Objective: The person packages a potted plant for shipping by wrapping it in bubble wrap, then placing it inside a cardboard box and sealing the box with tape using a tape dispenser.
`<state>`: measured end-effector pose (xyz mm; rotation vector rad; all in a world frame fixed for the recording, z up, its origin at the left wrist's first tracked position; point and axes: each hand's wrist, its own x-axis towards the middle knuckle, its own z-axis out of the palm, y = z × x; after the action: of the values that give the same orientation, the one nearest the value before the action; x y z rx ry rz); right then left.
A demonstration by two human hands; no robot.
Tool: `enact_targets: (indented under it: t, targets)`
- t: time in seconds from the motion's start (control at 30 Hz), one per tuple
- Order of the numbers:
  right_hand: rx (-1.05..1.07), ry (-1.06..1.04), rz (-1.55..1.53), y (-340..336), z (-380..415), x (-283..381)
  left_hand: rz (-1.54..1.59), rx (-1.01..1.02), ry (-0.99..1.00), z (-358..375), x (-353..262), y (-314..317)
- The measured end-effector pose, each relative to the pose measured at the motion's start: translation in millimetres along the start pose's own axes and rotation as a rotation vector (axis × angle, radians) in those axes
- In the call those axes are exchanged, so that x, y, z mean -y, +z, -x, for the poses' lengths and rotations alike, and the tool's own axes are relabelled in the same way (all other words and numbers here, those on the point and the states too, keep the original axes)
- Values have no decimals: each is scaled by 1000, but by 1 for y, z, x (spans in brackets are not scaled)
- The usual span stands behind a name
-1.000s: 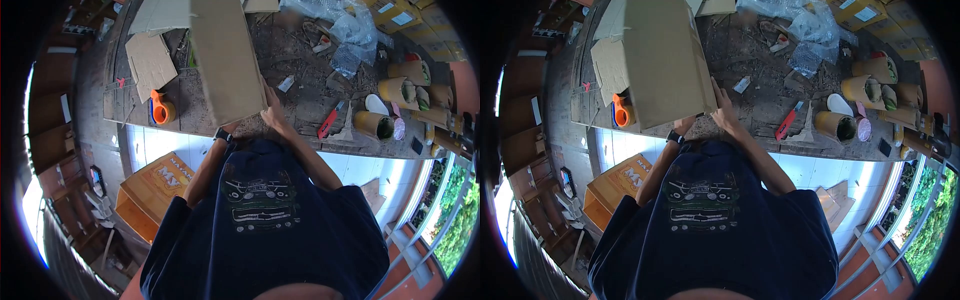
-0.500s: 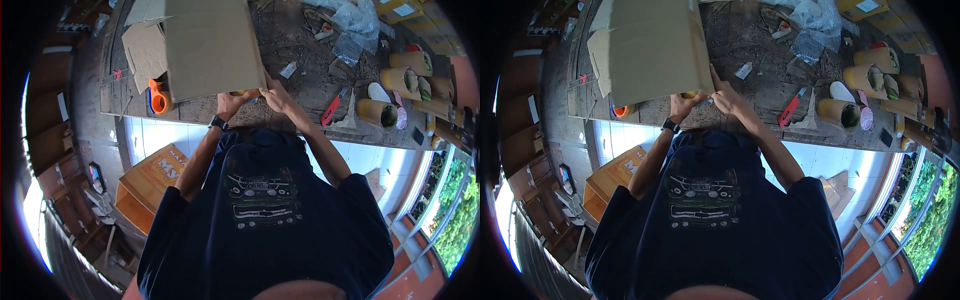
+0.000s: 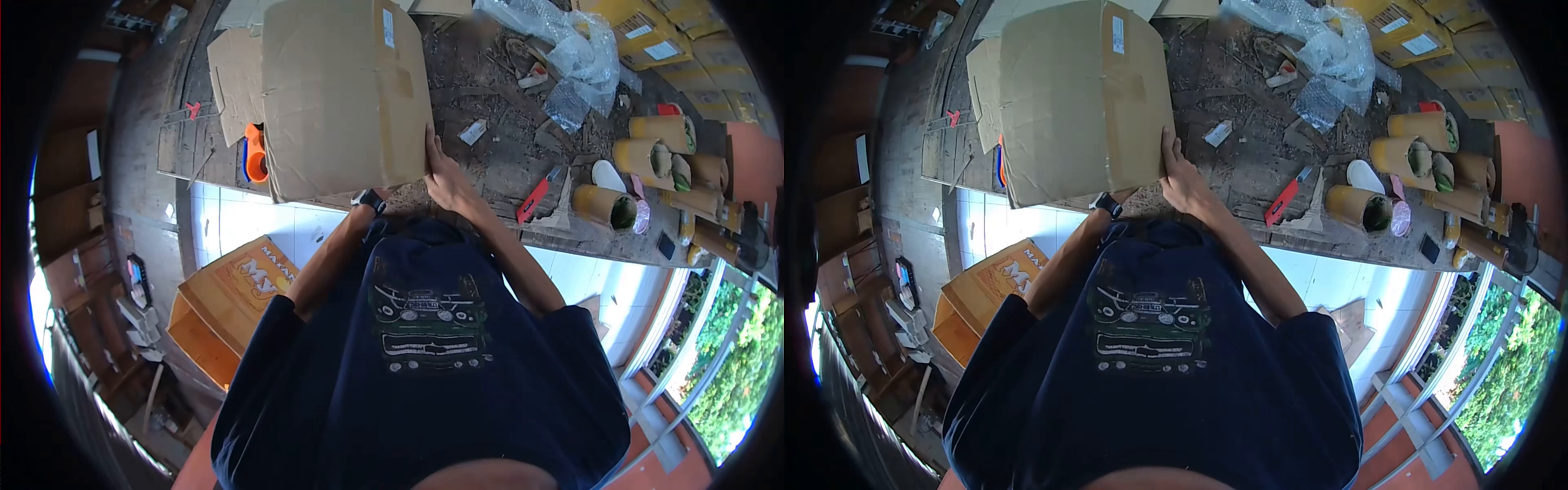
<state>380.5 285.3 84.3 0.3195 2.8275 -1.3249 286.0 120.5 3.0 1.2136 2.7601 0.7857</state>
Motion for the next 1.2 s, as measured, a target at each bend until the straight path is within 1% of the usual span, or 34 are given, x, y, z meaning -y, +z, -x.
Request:
enact_targets:
  t: [0.07, 0.13, 0.2, 0.27, 0.37, 0.47, 0.57, 0.67, 0.7, 0.73, 0.77, 0.8, 0.83, 0.87, 0.9, 0.93, 0.97, 1.0, 1.03, 1.1, 1.13, 1.2]
  targets:
    - [15, -18, -29, -3, 5, 1, 60, 50, -12, 4, -2, -6]
    - [183, 19, -284, -14, 0, -20, 143, 128, -25, 5, -2, -18]
    - [220, 129, -532, -13, -7, -38, 216, 204, -24, 9, 0, -31]
    - [126, 287, -752, -6, -19, -50, 251, 244, -28, 11, 1, -38]
    - [-221, 275, -840, 3, -21, -43, 240, 245, -33, 12, 0, -34]
    - [-157, 506, -643, 3, -24, -50, 247, 273, -45, 10, 0, -31]
    - [-19, 555, -734, -19, -32, -27, 213, 266, -42, 4, -2, -30]
    - [292, 620, -718, -34, -47, -34, 158, 251, -61, 7, -13, -23]
    - [250, 533, -672, -27, -51, -43, 135, 243, -72, 8, -15, -20]
    - [212, 457, -630, -8, -50, -55, 284, 244, -108, 15, -10, -21]
    - [176, 381, -583, 4, -47, -58, 363, 233, -116, 23, -7, -19]
    - [131, 377, -353, -2, -41, -38, 439, 201, -118, 21, -4, -16]
    - [106, 450, -134, -3, -38, -21, 511, 163, -118, 17, 1, -14]
    - [82, 494, -137, -1, -36, -13, 481, 154, -154, 16, 2, -12]
    - [59, 542, -144, 3, -34, -9, 456, 192, -172, 14, 0, -14]
    - [26, 523, -123, 6, -33, -7, 432, 233, -193, 14, -2, -14]
    - [32, 550, -108, 7, -34, -6, 411, 277, -215, 13, -4, -13]
    - [44, 582, -92, 5, -33, 1, 483, 255, -201, 12, -4, -10]
    - [52, 611, -73, 2, -32, 7, 442, 220, -155, 15, -6, -7]
    - [-6, 568, 10, 16, -30, 1, 350, 131, -43, 9, -8, -5]
    - [-31, 562, 24, 19, -29, 1, 355, -9, 42, 10, -11, -4]
    - [-69, 561, 36, 22, -25, 1, 390, 177, -73, 10, -7, -6]
